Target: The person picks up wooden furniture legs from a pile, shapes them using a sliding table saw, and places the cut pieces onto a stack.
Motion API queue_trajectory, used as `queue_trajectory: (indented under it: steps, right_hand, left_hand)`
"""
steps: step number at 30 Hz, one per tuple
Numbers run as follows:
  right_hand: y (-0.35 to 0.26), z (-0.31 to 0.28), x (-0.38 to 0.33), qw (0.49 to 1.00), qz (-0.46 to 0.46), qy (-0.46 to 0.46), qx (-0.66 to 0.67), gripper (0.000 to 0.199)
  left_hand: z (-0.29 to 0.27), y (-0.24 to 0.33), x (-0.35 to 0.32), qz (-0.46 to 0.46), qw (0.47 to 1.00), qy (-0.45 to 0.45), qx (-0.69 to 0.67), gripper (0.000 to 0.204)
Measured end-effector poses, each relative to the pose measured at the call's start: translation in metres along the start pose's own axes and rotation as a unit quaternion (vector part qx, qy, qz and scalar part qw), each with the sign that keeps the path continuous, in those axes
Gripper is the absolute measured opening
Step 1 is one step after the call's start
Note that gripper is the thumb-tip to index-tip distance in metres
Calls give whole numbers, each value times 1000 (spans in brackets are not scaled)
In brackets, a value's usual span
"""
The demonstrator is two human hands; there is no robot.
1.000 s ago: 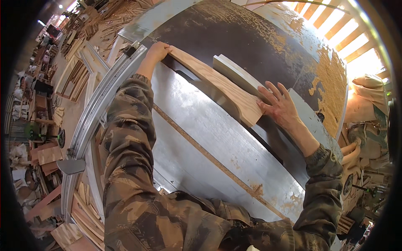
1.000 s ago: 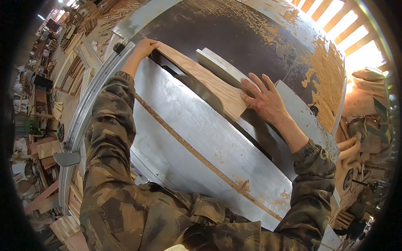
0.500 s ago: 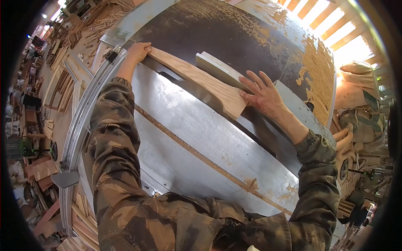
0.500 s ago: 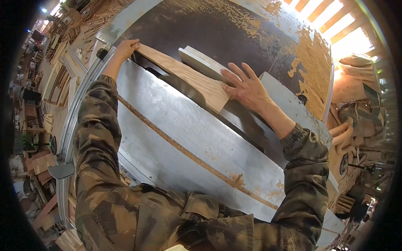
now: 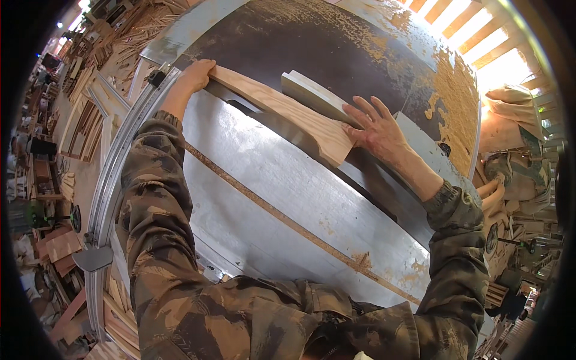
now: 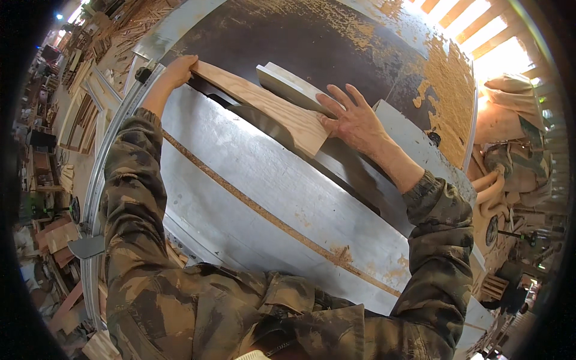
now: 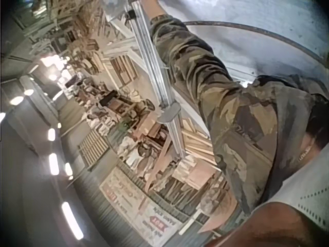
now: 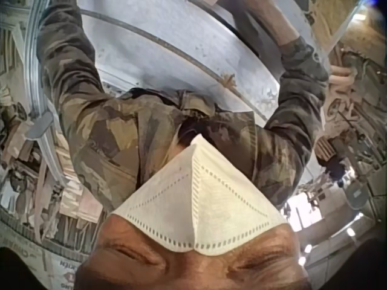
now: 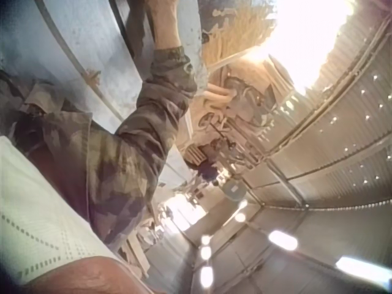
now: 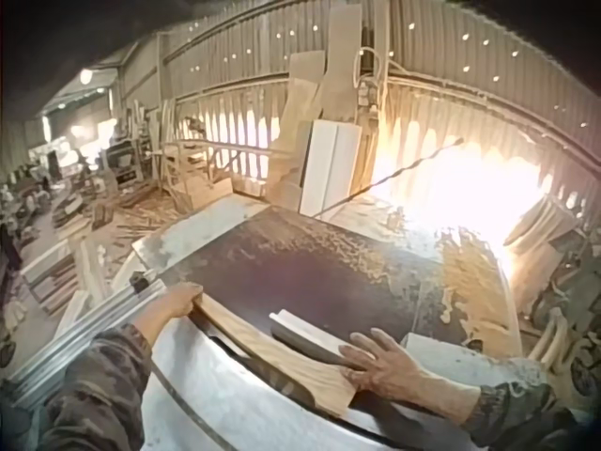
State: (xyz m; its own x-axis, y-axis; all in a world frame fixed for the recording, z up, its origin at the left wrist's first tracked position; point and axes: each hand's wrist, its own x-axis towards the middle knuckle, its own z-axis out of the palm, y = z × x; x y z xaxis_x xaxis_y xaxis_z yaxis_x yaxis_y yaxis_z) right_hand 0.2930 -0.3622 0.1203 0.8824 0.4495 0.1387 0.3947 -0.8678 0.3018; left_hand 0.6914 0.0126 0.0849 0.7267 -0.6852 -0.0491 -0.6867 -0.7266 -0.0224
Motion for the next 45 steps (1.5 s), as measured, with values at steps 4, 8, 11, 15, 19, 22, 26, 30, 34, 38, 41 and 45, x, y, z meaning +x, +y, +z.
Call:
queue_trajectory:
  steps: [4,8,11,15,19,22,26,30,34,38,41,45]
  right_hand:
    - [1,3,-7,1000,10,-11,3,31]
    - [1,3,-6,1000,6,-10,-5,31]
    - [2,3,-8,1000,14,-9,7,30]
    - [2,3,-5,1000,17,-11,1,30]
    - [1,5,0,1000,23,-10,14,30]
    - [0,4,5,1000,22,-11,9,30]
    - [1,8,9,1000,17,-2,9,30]
    - [4,10,8,1000,26,-10,13,29]
    - [2,7,21,1000,18,-6,18,27]
    - [3,6,22,999,13,-9,36,24]
    - [5,7,21,999,3,-4,48,22]
    - [10,4,24,999,-17,-19,37,23]
  left_hand:
    - [12,19,1,50,995,86,-6,49]
    - [4,19,2,62,997,43,35,45]
    - [-4,24,7,75,996,24,36,41]
    - [-4,21,10,77,996,19,33,35]
    - [0,10,12,102,993,45,29,33]
    - [4,4,13,95,993,71,-8,25]
    - [-1,7,12,81,994,74,7,25]
    - [-16,31,15,42,998,7,47,23]
    - [-15,6,14,55,995,25,74,23]
    - [-13,8,17,58,995,30,76,23]
    - [-13,9,14,67,995,43,63,24]
    - [-17,12,12,57,994,14,91,25]
